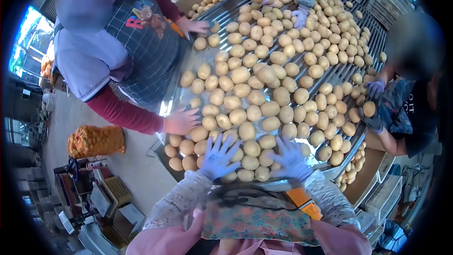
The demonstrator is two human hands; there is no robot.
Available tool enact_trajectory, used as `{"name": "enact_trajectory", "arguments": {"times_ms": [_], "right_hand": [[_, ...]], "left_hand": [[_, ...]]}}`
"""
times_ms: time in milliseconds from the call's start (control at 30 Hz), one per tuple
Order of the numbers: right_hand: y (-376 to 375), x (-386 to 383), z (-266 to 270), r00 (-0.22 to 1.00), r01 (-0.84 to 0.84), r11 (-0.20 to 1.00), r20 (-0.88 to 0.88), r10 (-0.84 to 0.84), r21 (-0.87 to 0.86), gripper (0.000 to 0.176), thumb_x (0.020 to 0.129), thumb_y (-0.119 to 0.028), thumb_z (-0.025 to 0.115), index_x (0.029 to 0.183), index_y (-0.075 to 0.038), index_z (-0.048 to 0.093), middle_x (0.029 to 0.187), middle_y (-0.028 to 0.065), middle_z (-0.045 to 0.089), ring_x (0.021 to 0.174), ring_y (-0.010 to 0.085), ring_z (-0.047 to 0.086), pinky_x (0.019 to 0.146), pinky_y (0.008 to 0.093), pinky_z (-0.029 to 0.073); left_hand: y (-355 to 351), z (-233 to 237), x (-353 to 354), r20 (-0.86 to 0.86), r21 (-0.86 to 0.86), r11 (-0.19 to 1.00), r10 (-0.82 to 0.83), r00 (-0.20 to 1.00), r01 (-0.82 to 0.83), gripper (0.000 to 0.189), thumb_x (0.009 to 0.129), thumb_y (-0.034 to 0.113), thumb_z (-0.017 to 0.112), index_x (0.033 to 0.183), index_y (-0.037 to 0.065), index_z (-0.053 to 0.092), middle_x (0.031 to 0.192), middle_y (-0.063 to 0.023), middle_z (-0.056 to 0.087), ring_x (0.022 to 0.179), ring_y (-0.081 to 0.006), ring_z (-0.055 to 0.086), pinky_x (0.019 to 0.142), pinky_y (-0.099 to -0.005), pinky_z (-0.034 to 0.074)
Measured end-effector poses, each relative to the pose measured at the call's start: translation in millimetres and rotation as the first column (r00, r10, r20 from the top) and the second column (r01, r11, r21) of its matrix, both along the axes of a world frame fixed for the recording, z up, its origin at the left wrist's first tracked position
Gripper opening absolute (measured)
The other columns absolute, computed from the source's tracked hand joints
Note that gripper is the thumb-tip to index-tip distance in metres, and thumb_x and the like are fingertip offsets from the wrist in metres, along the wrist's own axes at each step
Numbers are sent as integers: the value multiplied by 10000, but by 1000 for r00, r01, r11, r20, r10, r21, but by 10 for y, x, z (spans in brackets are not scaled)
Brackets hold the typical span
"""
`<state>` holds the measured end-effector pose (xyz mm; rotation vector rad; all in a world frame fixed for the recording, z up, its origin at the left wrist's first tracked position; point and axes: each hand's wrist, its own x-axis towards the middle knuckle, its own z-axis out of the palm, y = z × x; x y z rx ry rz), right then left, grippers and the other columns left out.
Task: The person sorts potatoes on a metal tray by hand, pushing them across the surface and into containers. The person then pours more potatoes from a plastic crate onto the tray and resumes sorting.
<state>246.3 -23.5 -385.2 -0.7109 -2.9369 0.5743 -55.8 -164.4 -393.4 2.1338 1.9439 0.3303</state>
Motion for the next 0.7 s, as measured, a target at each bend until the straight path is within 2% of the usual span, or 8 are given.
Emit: {"name": "enact_trajectory", "arguments": {"times_ms": [267,333,400,433,500,600,667,700], "right_hand": [[-436,-929,-249,975,-61,997,-215,51,-40,605,748,-623,716,1279,-334,687,1565,162,414,1429,513,325,1162,668,225],[-646,-1149,-308,965,6,999,-262,-16,-39,564,771,-610,703,1262,-332,698,1565,153,421,1434,532,310,1174,662,214],[-720,-1236,-329,995,-24,998,-96,31,63,477,809,-572,687,1220,-332,718,1547,140,448,1418,559,311,1171,660,220],[-698,-1169,-250,982,-15,1000,-190,19,22,438,829,-511,694,1212,-300,714,1535,130,466,1431,504,335,1171,630,245],[-634,-937,-324,971,-30,1000,-237,30,6,431,839,-478,695,1216,-272,710,1520,125,481,1440,464,346,1174,599,262],[-477,-382,-191,973,-71,997,-220,76,31,436,846,-380,710,1239,-193,689,1491,118,510,1427,378,405,1182,508,294],[-525,-45,-132,980,57,998,-191,-63,-35,443,897,-372,698,1299,-188,670,1492,109,513,1389,359,455,1142,496,357],[-590,85,-102,981,62,998,-185,-66,-27,443,897,-372,698,1299,-188,670,1492,109,513,1389,359,455,1142,496,357]], "left_hand": [[-406,302,-548,-227,-94,993,-98,969,78,641,901,476,646,1441,149,537,1453,-171,507,1330,-392,465,1074,-641,342],[-120,347,-536,-106,119,992,-39,994,52,612,905,410,665,1405,78,546,1391,-187,545,1291,-396,499,1067,-592,382],[392,138,-456,29,180,978,-113,993,106,586,920,373,655,1386,36,542,1375,-196,548,1254,-419,520,1089,-550,385],[661,-50,-340,114,266,958,-137,984,103,578,926,364,646,1386,31,538,1359,-197,555,1250,-417,523,1096,-547,379],[1172,-181,-5,-15,328,937,-123,992,121,577,921,336,640,1414,62,522,1301,-192,581,1185,-393,564,1038,-542,423],[1664,-452,406,-179,243,969,84,980,-39,604,915,325,632,1458,107,484,1270,-190,588,1136,-364,588,972,-527,452],[1871,-267,486,-118,-244,960,110,987,-137,660,898,342,637,1496,140,445,1266,-203,585,1109,-345,599,924,-514,465],[1857,-181,416,-59,-223,971,77,995,-89,731,876,372,660,1516,121,411,1226,-197,605,1116,-357,599,928,-513,465]]}}
